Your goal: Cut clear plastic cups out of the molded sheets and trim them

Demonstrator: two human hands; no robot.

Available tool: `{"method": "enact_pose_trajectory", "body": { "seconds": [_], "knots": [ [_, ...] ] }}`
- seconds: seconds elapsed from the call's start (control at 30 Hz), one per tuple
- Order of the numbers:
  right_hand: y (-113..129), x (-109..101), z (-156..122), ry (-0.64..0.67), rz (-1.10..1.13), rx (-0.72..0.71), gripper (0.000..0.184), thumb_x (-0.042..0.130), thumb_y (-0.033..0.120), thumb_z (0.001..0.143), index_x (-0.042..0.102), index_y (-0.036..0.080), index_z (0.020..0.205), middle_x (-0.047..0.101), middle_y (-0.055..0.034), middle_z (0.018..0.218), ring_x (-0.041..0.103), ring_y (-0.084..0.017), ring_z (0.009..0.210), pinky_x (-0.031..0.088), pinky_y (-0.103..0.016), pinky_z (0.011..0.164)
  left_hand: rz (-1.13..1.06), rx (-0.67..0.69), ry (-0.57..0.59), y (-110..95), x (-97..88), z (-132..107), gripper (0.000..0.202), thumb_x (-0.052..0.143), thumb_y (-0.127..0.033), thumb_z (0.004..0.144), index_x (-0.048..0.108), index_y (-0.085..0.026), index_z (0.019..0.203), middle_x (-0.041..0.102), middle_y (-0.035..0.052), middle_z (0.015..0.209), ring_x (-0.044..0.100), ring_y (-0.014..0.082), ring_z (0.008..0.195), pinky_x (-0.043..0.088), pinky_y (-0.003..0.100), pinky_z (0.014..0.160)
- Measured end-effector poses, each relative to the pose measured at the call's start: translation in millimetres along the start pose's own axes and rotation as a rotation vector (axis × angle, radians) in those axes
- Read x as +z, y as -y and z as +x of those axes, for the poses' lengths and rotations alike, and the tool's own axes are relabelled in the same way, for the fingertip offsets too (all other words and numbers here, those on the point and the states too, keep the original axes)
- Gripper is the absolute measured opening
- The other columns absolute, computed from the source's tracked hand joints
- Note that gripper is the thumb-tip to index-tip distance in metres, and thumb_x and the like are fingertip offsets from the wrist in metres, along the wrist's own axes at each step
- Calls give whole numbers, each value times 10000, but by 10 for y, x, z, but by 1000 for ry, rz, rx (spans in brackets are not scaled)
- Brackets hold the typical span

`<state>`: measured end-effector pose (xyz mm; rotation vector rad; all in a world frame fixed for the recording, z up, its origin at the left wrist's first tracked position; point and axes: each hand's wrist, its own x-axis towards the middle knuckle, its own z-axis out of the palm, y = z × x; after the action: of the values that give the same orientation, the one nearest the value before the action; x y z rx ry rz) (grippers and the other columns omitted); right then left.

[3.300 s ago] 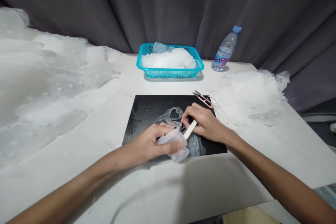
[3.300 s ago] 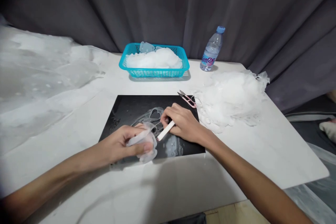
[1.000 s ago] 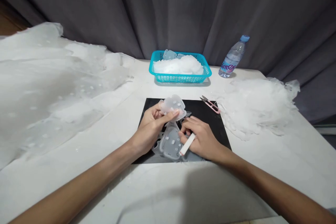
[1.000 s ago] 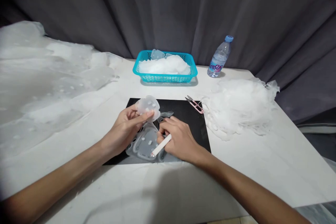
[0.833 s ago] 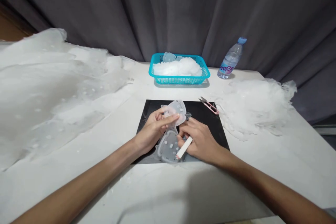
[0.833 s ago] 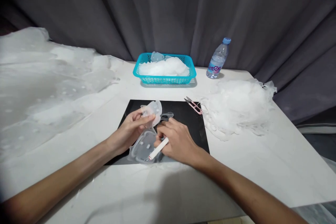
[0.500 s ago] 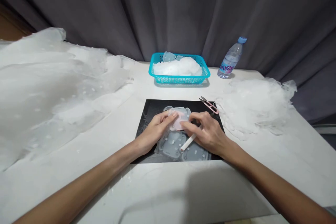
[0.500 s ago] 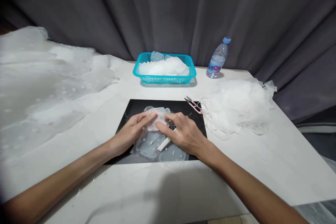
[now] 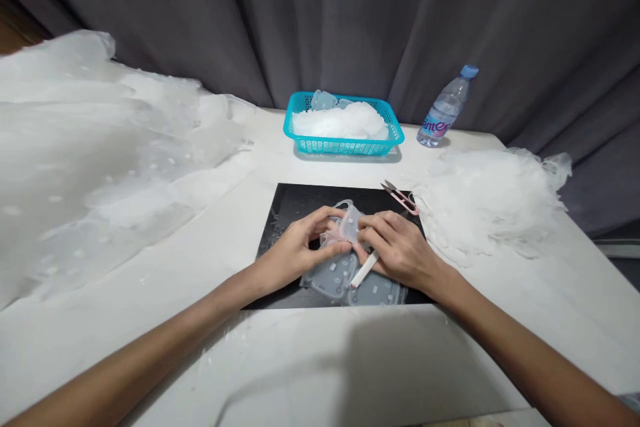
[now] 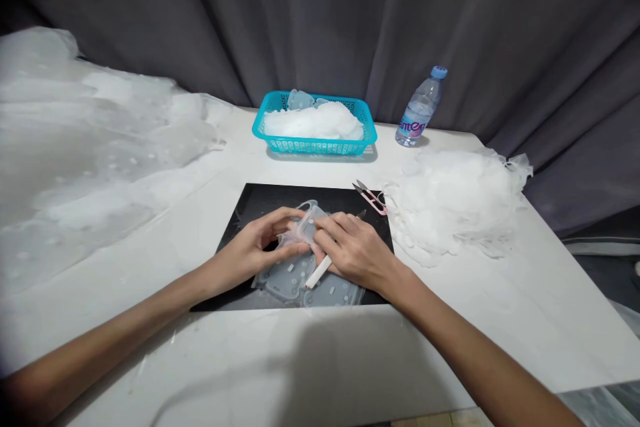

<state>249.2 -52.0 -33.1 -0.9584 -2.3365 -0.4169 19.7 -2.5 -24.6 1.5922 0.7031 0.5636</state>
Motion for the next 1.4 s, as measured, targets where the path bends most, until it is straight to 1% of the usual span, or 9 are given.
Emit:
{"method": "enact_pose_trajectory", "body": {
  "seconds": [0.13,0.23,0.43,0.83,0.93,1.03,1.1,1.23,1.4],
  "knots": [
    [11,-10,0,37,65,-51,189,553,151,1021,650,143,1183,756,-110,1080,610,-241,947,519,-373,811,-33,-9,4,8,11,8,424,765,-355,895,581,-196,1243,723,34,977,687,205,944,514,324,877],
    [-28,-24,34,28,146,-14,138,542,136,1021,654,166,1096,750,-82,974,600,-226,870,499,-363,769,40,-20,28,-27,22,22,353,736,-322,894,619,-186,1198,709,18,921,657,183,869,502,303,823],
    [-309,7,60,-195,485,756,116,555,286,1001,568,214,910,675,-31,870,603,-180,765,467,-328,723,264,-121,38,-128,7,73,262,744,-339,838,730,-177,1043,580,-39,716,512,130,660,405,251,644],
    [-566,-70,-39,-277,634,1191,179,574,338,911,608,187,821,630,-20,766,568,-172,693,437,-317,667,308,-127,176,-232,-174,36,311,663,-497,931,717,-191,946,502,-33,710,447,128,658,359,244,607],
    [-429,-120,29,-243,717,1094,140,598,299,914,617,190,829,653,-17,784,597,-166,712,459,-304,669,345,-107,142,-258,-171,51,314,670,-510,930,695,-196,938,593,-12,800,515,142,723,417,258,675],
    [-112,-157,91,-208,745,840,43,636,249,951,641,210,934,667,1,815,589,-144,687,458,-286,643,446,16,-129,-347,-129,0,322,701,-521,914,658,-208,974,648,3,926,574,163,831,448,277,766],
    [101,-157,104,-268,649,690,34,636,194,972,647,222,990,670,-5,854,600,-141,708,470,-284,652,509,46,-277,-438,-76,-68,353,617,-542,973,634,-202,883,611,-14,813,553,155,758,427,272,720],
    [372,-121,88,-282,647,448,166,624,92,967,615,213,1081,682,-42,950,629,-144,769,492,-272,649,341,-99,-76,-514,56,-170,555,367,-578,1077,653,-194,796,598,-19,714,567,152,696,438,270,697],
    [368,-117,78,-43,798,380,48,603,183,1008,608,216,974,620,3,810,557,-130,673,473,-283,639,108,-117,-20,-299,119,-123,354,560,-540,1019,684,-209,1041,682,7,994,636,195,918,480,266,773]
  ]
}}
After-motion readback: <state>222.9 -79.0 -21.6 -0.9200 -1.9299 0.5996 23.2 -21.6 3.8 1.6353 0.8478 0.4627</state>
